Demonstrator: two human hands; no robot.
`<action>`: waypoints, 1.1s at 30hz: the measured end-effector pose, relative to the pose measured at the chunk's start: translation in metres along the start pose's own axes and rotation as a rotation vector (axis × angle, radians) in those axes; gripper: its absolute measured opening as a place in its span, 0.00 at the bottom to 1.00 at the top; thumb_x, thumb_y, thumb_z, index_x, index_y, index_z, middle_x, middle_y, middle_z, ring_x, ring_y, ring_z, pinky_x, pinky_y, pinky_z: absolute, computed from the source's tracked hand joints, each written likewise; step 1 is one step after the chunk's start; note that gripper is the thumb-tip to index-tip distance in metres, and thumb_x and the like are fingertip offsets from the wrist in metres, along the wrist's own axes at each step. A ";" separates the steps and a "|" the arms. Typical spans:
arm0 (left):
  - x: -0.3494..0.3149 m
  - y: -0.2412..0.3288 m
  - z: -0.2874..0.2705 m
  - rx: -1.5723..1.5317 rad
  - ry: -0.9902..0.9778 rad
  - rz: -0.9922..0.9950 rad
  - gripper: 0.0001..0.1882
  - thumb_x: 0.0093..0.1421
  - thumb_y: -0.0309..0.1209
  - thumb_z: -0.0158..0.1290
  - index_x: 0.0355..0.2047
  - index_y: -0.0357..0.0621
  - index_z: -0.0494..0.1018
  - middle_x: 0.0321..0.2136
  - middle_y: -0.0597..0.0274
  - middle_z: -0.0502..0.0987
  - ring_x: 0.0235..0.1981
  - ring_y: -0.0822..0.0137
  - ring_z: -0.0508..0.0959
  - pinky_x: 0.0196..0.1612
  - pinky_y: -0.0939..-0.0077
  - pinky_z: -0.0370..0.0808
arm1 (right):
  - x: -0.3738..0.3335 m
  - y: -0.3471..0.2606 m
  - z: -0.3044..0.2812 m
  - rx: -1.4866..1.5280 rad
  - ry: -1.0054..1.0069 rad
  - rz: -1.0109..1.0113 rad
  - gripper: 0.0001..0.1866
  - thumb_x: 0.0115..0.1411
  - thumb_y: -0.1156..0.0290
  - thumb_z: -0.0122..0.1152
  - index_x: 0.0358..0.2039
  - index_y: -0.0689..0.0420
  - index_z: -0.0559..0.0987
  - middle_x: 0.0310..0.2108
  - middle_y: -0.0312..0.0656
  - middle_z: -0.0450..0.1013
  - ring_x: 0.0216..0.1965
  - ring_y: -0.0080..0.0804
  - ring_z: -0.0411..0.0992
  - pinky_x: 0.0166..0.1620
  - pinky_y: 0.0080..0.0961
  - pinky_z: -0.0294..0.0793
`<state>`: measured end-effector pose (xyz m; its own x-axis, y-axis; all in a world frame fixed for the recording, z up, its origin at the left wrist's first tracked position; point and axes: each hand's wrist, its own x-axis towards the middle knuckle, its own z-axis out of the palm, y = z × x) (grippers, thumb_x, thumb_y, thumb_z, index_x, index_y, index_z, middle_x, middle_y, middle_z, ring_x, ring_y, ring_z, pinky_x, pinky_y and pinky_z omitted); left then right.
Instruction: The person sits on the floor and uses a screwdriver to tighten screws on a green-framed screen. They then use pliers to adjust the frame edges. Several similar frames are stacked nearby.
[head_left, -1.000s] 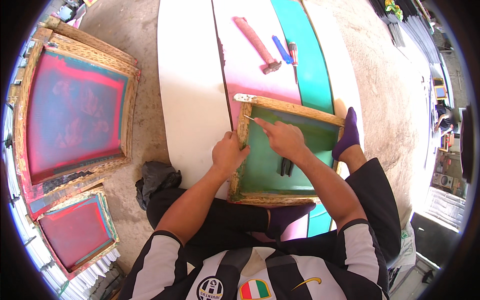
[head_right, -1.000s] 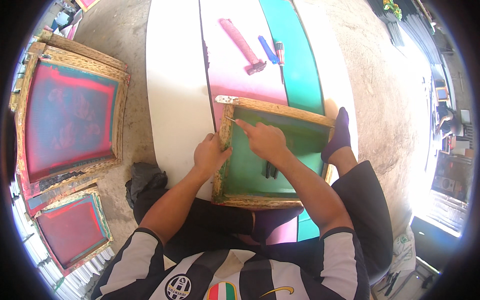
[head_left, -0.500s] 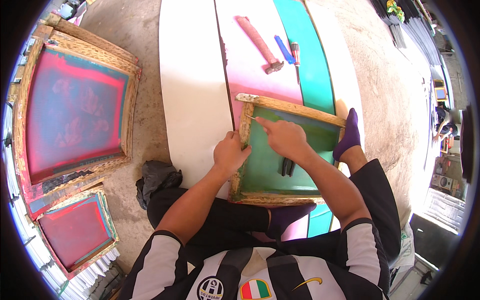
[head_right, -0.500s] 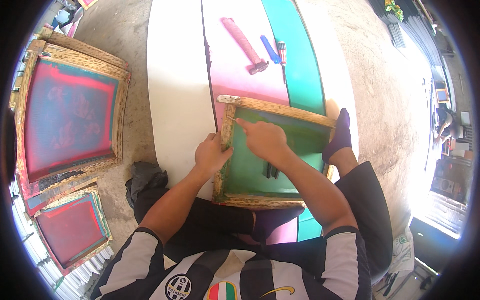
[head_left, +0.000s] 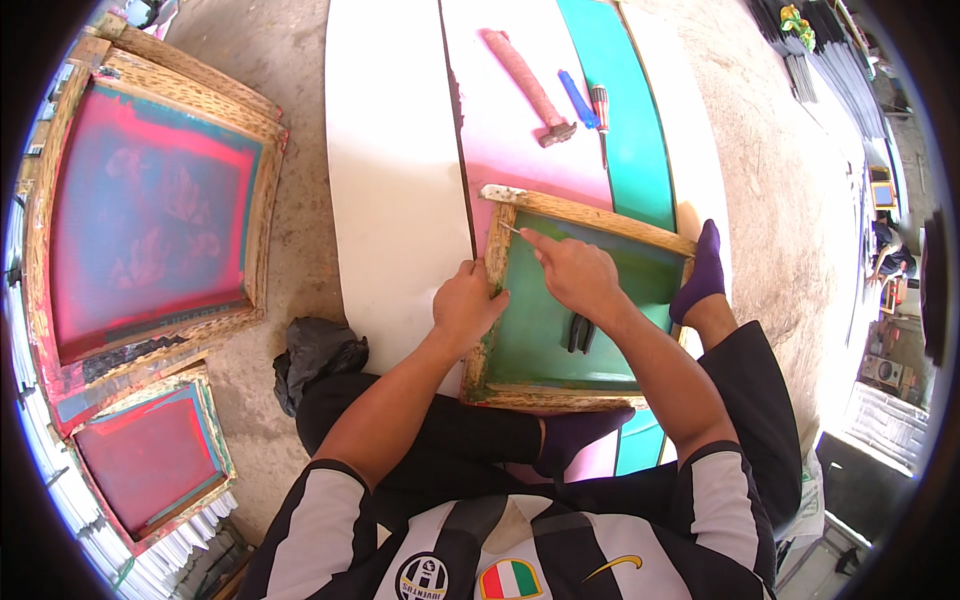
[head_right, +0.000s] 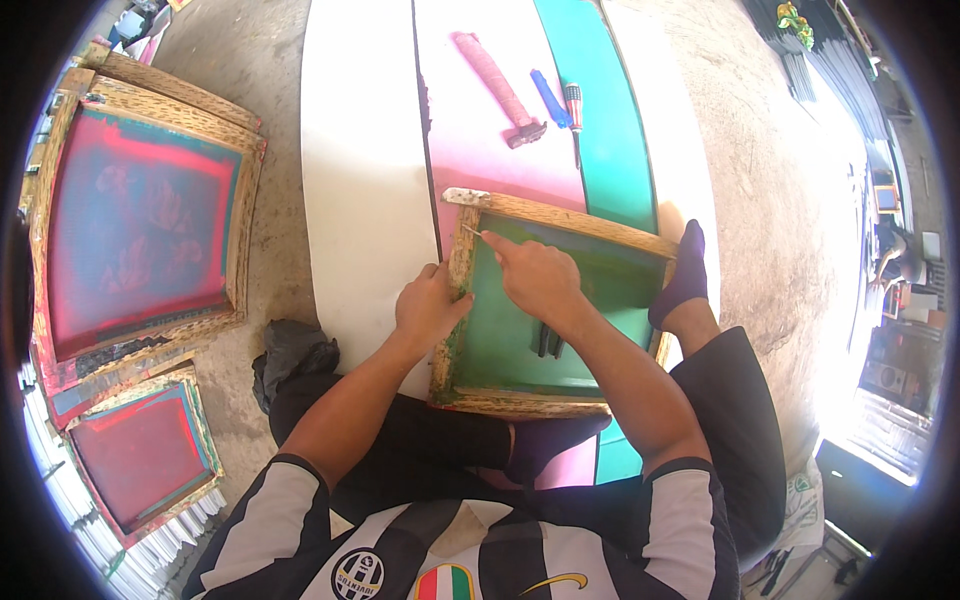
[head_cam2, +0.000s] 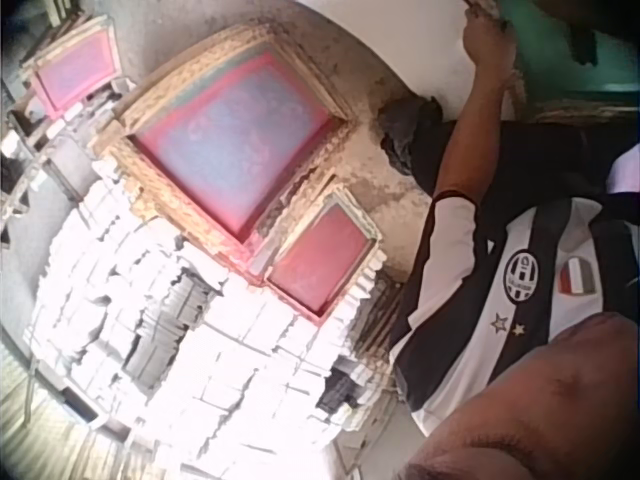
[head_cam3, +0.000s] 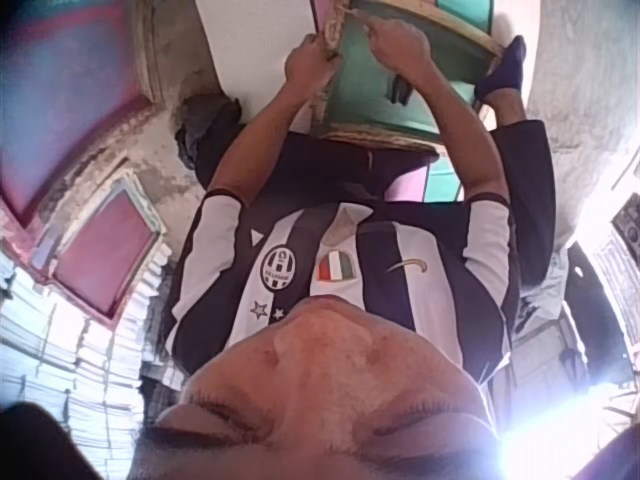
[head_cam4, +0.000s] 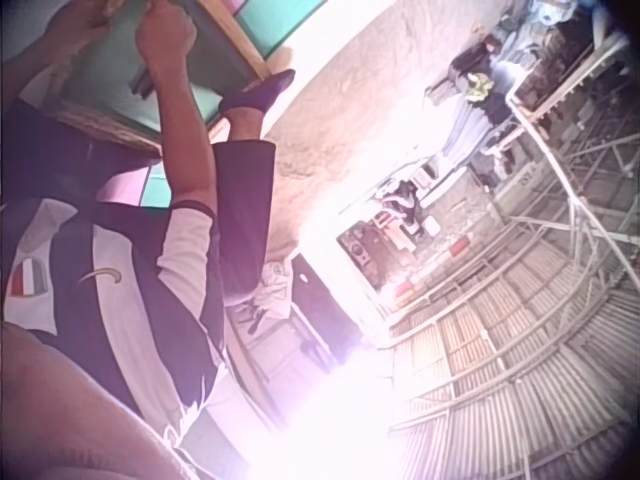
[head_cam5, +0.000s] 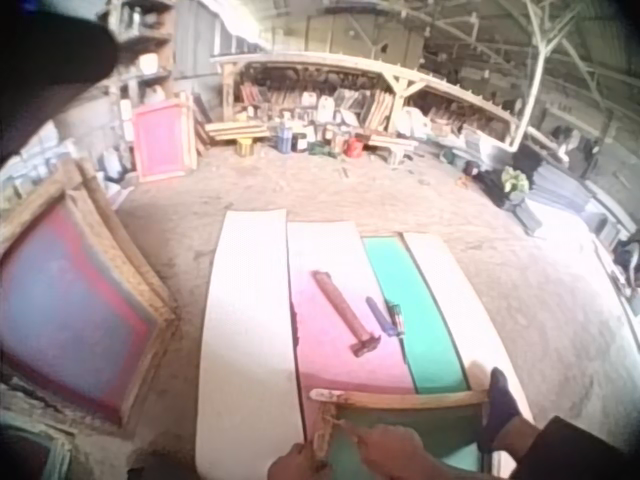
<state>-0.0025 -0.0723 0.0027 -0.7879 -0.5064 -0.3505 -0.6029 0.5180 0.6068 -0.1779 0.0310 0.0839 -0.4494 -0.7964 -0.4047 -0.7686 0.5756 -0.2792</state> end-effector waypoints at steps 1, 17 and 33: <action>0.000 0.001 -0.001 0.006 -0.003 0.000 0.37 0.58 0.43 0.67 0.59 0.27 0.72 0.46 0.45 0.80 0.40 0.45 0.86 0.41 0.54 0.84 | 0.000 0.001 0.001 -0.008 0.001 -0.006 0.23 0.73 0.62 0.52 0.68 0.32 0.76 0.33 0.53 0.82 0.35 0.58 0.81 0.39 0.56 0.80; 0.002 -0.008 0.013 -0.009 0.125 0.055 0.31 0.54 0.42 0.68 0.50 0.29 0.76 0.39 0.42 0.80 0.38 0.41 0.84 0.39 0.49 0.82 | 0.012 0.022 0.016 -0.132 -0.063 -0.108 0.30 0.72 0.68 0.51 0.74 0.38 0.70 0.32 0.54 0.80 0.37 0.53 0.81 0.43 0.50 0.79; 0.001 -0.006 0.012 0.055 0.074 0.053 0.36 0.58 0.44 0.65 0.56 0.24 0.74 0.43 0.43 0.80 0.37 0.44 0.85 0.38 0.52 0.84 | 0.048 0.073 0.035 0.363 -0.160 -0.259 0.24 0.75 0.63 0.56 0.70 0.35 0.76 0.40 0.46 0.84 0.36 0.39 0.80 0.48 0.35 0.79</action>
<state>-0.0009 -0.0677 -0.0097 -0.8088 -0.5258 -0.2635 -0.5678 0.5814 0.5827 -0.2395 0.0414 0.0141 -0.1663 -0.8999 -0.4032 -0.6240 0.4126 -0.6636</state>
